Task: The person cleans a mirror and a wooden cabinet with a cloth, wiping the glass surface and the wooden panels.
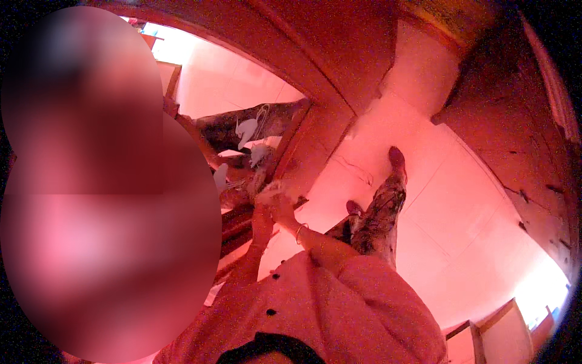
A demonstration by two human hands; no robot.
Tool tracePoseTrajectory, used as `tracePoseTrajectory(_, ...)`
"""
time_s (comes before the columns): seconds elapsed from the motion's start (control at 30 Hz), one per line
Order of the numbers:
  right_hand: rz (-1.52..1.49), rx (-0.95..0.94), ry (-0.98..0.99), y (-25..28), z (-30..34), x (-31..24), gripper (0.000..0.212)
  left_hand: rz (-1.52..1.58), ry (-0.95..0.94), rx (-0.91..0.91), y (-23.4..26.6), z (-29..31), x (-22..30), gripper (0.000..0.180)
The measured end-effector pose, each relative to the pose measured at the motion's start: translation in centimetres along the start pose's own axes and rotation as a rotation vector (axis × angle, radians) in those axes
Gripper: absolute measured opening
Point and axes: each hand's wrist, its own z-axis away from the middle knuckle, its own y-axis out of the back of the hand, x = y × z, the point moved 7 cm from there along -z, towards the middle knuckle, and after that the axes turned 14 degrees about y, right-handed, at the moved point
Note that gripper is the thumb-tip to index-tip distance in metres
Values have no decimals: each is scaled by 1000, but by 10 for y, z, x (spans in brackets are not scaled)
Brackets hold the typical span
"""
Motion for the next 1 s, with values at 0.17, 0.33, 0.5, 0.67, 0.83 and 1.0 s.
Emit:
tracePoseTrajectory(0.17,625,112,-165,-29,4,-20,28,299,66,76,16,6,-28,26)
tracePoseTrajectory(0.33,287,244,-45,-14,-37,-92,26,-130,-122,173,5,-10,70,38)
tracePoseTrajectory(0.5,-317,275,-62,84,-149,-93,22,210,-132,-29,-45,-98,170,40)
tracePoseTrajectory(0.67,121,548,278,160,-252,-187,23,-102,-218,20,-82,-197,244,36)
tracePoseTrajectory(0.83,691,587,362,201,-240,-217,26,294,-151,-317,-92,-196,301,47)
tracePoseTrajectory(1.0,120,469,201,119,-194,-181,29,-466,-364,-122,-69,-180,248,45)
